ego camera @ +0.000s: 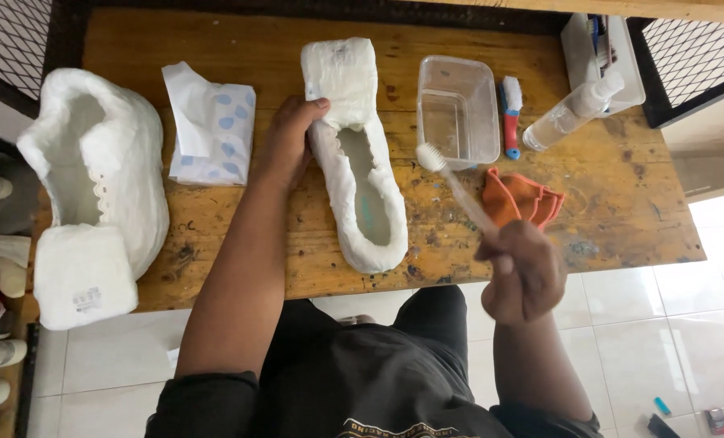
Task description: Applying adhesive or cleaning solution to the interior of a white sneaker using a small applicator and paper tissues.
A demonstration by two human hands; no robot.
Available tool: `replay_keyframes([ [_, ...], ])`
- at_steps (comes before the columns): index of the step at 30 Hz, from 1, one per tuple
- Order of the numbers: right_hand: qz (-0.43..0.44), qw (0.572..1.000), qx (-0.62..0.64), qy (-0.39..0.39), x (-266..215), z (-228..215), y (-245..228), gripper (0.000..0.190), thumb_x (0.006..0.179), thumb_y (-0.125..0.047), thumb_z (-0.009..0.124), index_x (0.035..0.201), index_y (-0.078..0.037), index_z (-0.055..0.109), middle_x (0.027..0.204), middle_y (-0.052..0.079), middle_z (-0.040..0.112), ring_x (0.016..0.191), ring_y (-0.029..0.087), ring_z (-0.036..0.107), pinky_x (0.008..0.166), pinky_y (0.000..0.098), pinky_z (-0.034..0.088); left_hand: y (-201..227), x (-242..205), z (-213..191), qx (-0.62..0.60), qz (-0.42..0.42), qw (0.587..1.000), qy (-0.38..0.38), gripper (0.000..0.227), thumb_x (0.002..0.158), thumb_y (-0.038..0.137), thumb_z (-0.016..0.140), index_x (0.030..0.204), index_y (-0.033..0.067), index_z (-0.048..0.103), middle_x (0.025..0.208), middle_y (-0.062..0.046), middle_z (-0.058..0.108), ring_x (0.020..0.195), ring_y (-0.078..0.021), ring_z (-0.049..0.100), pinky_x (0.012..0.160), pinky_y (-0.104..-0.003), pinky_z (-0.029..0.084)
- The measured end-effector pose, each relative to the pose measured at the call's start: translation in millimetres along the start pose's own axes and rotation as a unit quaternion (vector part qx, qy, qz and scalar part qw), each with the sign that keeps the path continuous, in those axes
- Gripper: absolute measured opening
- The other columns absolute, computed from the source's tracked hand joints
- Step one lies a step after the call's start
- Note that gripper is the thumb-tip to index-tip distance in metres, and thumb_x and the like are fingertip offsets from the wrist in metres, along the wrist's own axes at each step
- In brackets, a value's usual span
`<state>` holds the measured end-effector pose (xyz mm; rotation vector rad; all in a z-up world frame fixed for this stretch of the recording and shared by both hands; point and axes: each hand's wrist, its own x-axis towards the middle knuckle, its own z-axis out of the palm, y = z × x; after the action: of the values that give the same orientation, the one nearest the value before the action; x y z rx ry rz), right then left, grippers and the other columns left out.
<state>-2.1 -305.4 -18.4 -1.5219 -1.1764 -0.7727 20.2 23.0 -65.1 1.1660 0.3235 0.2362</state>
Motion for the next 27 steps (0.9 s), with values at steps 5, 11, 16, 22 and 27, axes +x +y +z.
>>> replay_keyframes([
  [5, -0.077, 0.991, -0.036, -0.105, 12.0, 7.1, -27.7, 0.025, 0.095, -0.015, 0.058, 0.096, 0.006, 0.071, 0.066, 0.007, 0.069, 0.046, 0.019, 0.057, 0.041, 0.033, 0.046, 9.2, -9.0, 5.5, 0.049, -0.004, 0.998, 0.025, 0.058, 0.081, 0.053, 0.079, 0.11, 0.0076, 0.057, 0.099, -0.011, 0.056, 0.098, -0.0267, 0.06, 0.078, -0.043, 0.057],
  [11, -0.153, 0.955, -0.082, -0.24, 46.4, 15.5, -49.8, 0.02, 0.098, -0.004, 0.055, 0.095, 0.001, 0.074, 0.073, 0.014, 0.066, 0.053, 0.026, 0.056, 0.045, 0.034, 0.045, 22.1, -21.3, 10.1, 0.16, 0.011, 0.985, 0.06, 0.069, 0.08, 0.066, 0.076, 0.115, 0.0082, 0.062, 0.106, -0.017, 0.062, 0.103, -0.029, 0.064, 0.081, -0.043, 0.056],
  [16, -0.18, 0.933, -0.1, -0.294, 64.0, 23.4, -55.7, 0.024, 0.101, -0.005, 0.052, 0.092, 0.0, 0.073, 0.074, 0.015, 0.063, 0.055, 0.028, 0.055, 0.046, 0.0337, 0.043, 28.8, -28.3, 16.2, 0.172, 0.014, 0.981, 0.083, 0.07, 0.08, 0.068, 0.076, 0.119, 0.0109, 0.063, 0.112, -0.017, 0.064, 0.11, -0.0308, 0.065, 0.088, -0.044, 0.056],
  [22, -0.206, 0.899, -0.163, -0.35, 71.1, 20.4, -49.5, 0.02, 0.099, -0.004, 0.056, 0.087, -0.004, 0.072, 0.07, 0.01, 0.059, 0.054, 0.024, 0.053, 0.046, 0.0304, 0.043, 39.0, -36.8, 21.8, 0.168, 0.034, 0.984, 0.051, 0.071, 0.083, 0.065, 0.074, 0.124, 0.0091, 0.06, 0.112, -0.017, 0.064, 0.11, -0.0287, 0.066, 0.088, -0.042, 0.056],
  [27, -0.213, 0.887, -0.178, -0.37, 73.9, 23.5, -58.0, 0.025, 0.102, -0.008, 0.049, 0.088, -0.006, 0.07, 0.069, 0.007, 0.054, 0.055, 0.022, 0.051, 0.046, 0.0294, 0.042, 38.5, -43.3, 25.5, 0.161, 0.05, 0.983, 0.077, 0.074, 0.083, 0.063, 0.076, 0.127, 0.0063, 0.06, 0.115, -0.02, 0.066, 0.113, -0.0321, 0.066, 0.09, -0.046, 0.056],
])
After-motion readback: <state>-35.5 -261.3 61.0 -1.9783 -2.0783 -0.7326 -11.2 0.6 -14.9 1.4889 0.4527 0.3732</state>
